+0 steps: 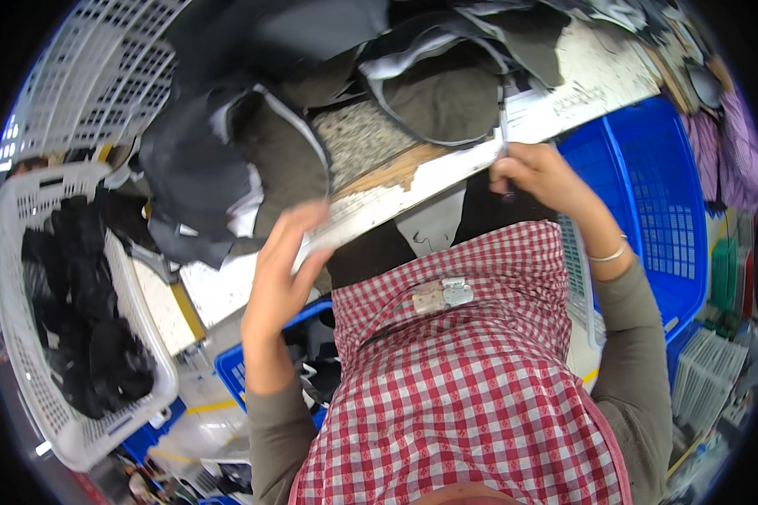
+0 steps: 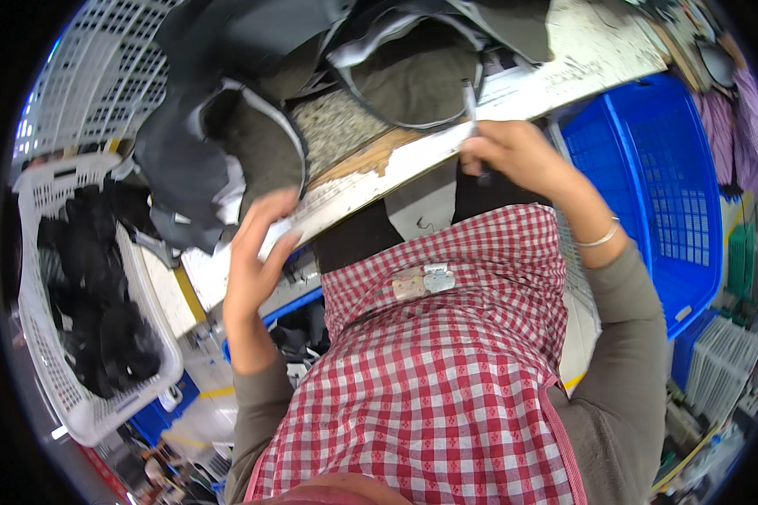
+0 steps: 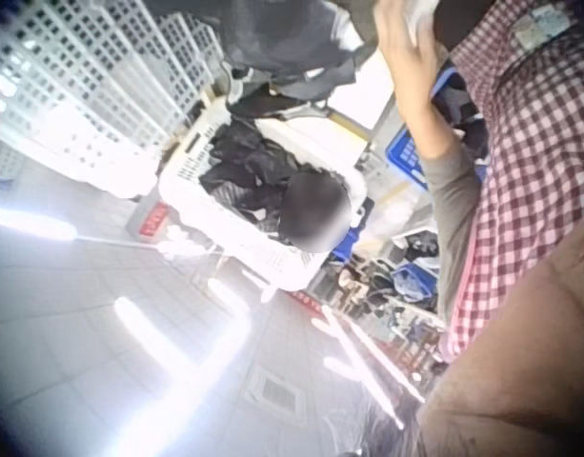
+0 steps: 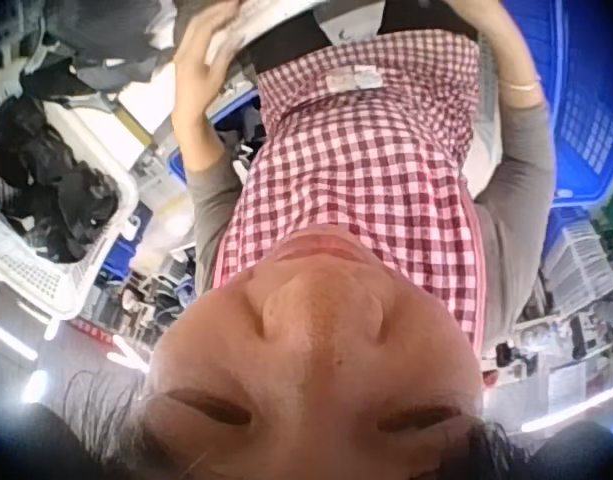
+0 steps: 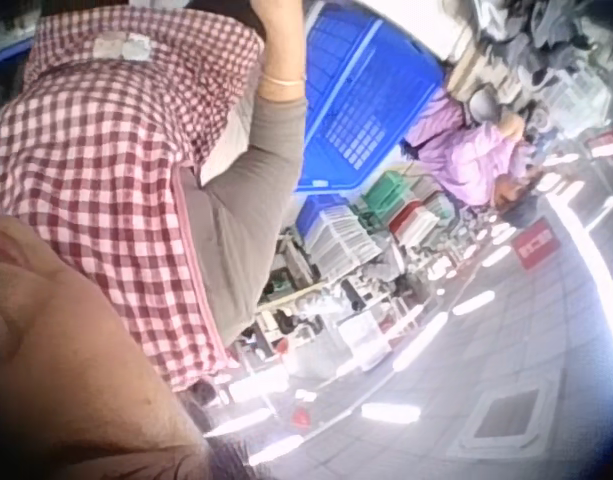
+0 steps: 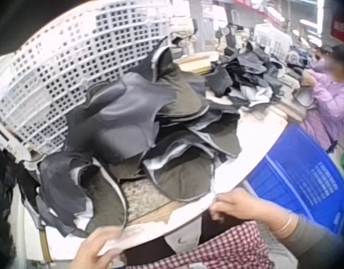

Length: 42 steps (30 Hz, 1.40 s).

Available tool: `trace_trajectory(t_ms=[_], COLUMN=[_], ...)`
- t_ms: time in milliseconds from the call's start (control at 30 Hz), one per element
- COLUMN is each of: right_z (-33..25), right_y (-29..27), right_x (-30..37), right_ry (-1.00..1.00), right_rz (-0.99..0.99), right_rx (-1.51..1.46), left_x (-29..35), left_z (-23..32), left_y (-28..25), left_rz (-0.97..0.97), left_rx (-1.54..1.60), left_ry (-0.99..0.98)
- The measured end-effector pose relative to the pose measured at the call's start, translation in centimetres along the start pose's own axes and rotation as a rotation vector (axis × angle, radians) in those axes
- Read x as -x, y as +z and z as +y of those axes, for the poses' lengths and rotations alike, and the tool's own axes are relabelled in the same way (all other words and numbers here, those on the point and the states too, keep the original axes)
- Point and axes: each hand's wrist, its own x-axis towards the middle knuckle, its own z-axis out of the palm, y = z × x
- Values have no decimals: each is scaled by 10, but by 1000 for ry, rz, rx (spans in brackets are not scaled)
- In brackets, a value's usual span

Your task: The person assembles shoe components by hand, using a hammer to press parts together and a pen to mark pieces. They handle black shoe uppers and white insoles, repeatedly tapping and aligning parts on a workbench.

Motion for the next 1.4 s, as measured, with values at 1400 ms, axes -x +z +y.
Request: trace_trajectory(t_ms=[1400], right_z=[120], right_y=[-62], right_x=[10], right_ry=[-125], right_rz=[384], right_rx=[-350], left_x=[-95], left_z=[-49], left_y=[-132], left_rz=[672], left_rx=[-457], left_ry=[-536])
